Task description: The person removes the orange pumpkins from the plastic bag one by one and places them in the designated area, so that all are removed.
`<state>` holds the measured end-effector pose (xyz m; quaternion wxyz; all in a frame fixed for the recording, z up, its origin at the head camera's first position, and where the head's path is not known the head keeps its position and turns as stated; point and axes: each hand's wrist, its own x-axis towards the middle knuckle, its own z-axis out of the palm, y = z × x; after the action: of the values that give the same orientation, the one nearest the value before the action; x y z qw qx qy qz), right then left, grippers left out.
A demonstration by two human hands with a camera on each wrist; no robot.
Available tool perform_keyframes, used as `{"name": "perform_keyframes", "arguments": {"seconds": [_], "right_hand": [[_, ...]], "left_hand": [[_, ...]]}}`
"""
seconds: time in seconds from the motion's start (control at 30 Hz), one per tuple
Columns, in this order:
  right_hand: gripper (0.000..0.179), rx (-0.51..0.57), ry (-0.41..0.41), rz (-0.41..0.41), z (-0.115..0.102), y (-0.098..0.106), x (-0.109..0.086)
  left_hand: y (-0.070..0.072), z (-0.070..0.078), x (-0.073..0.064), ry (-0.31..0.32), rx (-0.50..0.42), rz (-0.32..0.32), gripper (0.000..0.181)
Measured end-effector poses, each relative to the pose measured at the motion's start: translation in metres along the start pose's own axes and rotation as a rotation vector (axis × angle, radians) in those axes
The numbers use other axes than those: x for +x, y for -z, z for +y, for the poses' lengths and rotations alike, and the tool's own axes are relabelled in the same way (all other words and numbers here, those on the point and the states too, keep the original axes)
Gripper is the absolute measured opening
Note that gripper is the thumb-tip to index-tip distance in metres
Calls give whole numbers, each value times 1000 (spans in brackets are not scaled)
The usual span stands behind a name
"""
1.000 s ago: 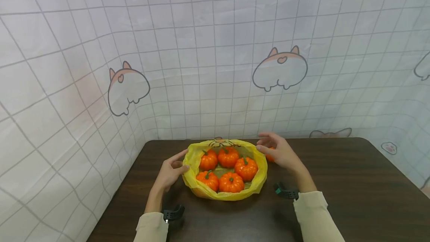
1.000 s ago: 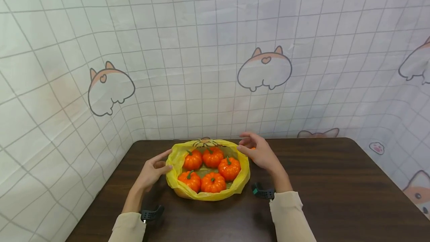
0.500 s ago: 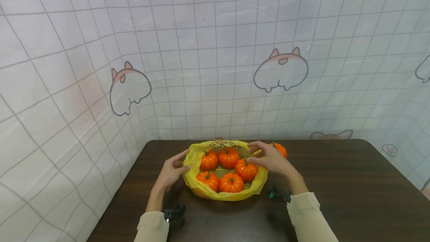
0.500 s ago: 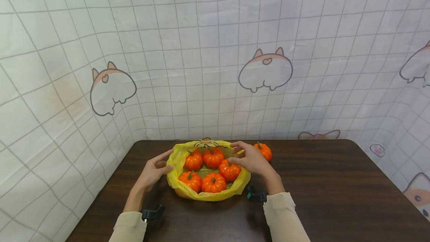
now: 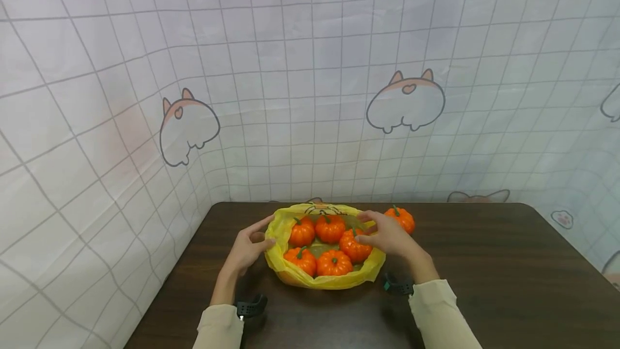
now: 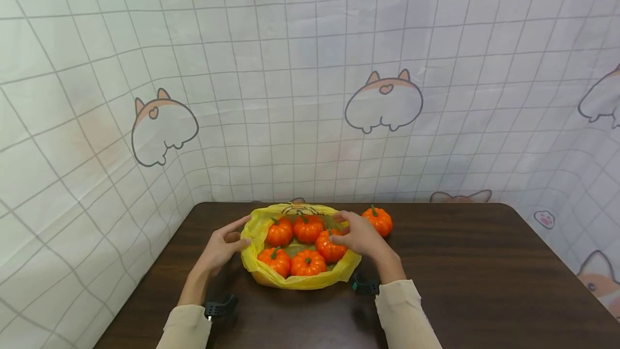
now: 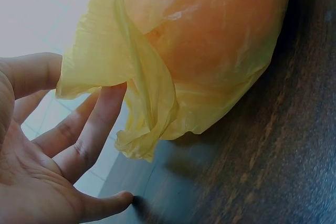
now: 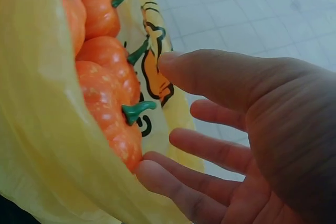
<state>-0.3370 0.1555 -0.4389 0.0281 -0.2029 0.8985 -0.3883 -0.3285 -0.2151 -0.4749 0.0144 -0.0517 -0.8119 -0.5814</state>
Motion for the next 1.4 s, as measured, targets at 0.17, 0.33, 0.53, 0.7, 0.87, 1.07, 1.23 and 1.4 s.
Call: {"name": "perform_keyframes", "arguments": {"seconds": [0.17,0.33,0.53,0.7,0.87,1.07,1.23,1.4], "right_hand": [[59,-38,-23,2,2,-5,1],[61,-77,-41,-6,4,-10,2],[65,-93,-58,-24,9,-14,3],[69,-78,-57,-28,16,-17,5],[77,-66,-70,-35,19,-21,6],[82,-62,-65,-31,21,-24,5],[83,-67,-49,-25,22,-24,6],[80,-76,-42,1,22,-21,8]], "left_hand": [[0,0,0,-3,-4,-8,60],[-1,0,0,-3,7,-5,60],[-3,0,0,6,7,-1,60],[-3,0,1,8,11,0,60],[-3,0,1,-4,6,-14,60],[-3,2,0,-14,-4,-28,59],[-3,2,-1,-18,2,-27,59],[-3,0,1,-19,13,-16,59]]}}
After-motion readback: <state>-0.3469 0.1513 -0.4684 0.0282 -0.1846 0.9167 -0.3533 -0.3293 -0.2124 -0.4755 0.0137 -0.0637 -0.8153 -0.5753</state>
